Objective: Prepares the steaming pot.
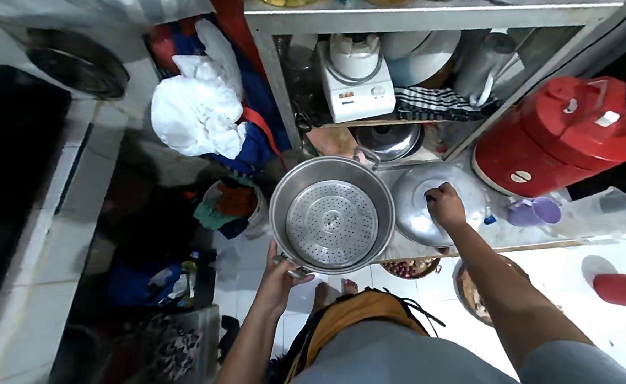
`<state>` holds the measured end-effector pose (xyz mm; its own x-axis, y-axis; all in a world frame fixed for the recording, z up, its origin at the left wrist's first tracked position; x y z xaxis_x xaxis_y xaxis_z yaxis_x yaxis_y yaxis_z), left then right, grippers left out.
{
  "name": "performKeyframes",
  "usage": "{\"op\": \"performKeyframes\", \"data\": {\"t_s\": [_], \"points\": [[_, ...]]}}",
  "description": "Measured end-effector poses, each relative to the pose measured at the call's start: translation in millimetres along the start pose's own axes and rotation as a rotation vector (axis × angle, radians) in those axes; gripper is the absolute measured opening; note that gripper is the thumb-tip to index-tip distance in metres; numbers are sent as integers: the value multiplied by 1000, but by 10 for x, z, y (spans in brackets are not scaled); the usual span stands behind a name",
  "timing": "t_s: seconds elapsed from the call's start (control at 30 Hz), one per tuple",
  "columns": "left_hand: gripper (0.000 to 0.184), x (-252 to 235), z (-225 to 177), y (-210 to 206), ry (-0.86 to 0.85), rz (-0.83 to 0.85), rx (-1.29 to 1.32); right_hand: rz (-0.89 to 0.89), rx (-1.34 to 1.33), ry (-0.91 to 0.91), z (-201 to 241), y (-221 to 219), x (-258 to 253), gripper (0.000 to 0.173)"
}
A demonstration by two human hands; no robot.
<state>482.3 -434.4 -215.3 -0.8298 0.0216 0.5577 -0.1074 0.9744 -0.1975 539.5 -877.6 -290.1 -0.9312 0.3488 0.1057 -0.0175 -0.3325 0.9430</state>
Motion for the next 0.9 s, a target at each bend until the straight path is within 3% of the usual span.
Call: {"op": "performKeyframes", "data": {"t_s": [0.17, 0.3, 0.37, 0.43, 0.5, 0.6, 0.63, 0.77, 0.9], "points": [[81, -235, -19, -167, 0, 80, -45, -12, 29, -28, -7, -30, -78, 29], [82, -307, -63, -150, 56, 116, -74, -100, -60, -56, 50, 120, 12, 52], [83, -323, -72, -142, 65, 130, -69, -266, -171, 2, 361, 361, 132, 57], [83, -334, -52, -128, 65, 139, -64, -273, -237, 172, 903, 487, 249, 51], [84, -346, -27, -107, 68, 156, -71, -28, -209, 361, 1469, 394, 322, 59], [85, -339, -33, -108, 65, 151, -68, 477, 14, 467, 1994, -83, 316, 122], [84, -330, -36, -115, 68, 140, -65, 600, 108, 486, 2060, -257, 311, 135], [83, -325, -62, -95, 63, 128, -57, 784, 313, 527, 2173, -659, 263, 141], [81, -286, -22, -202, 41, 130, -34, 812, 436, 515, 2127, -664, 280, 143]]}}
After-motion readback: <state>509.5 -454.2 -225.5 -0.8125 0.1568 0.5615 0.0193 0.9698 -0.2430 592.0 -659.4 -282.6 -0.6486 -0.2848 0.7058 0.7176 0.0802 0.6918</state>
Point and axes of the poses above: each hand's wrist, its own x-axis away from the middle knuckle, its own y-axis out of the back of the hand, z = x × y, the point moved 2 cm from there along -x, towards the middle knuckle, and after that the axes turned 4 degrees about -y, right-handed, at the moved point
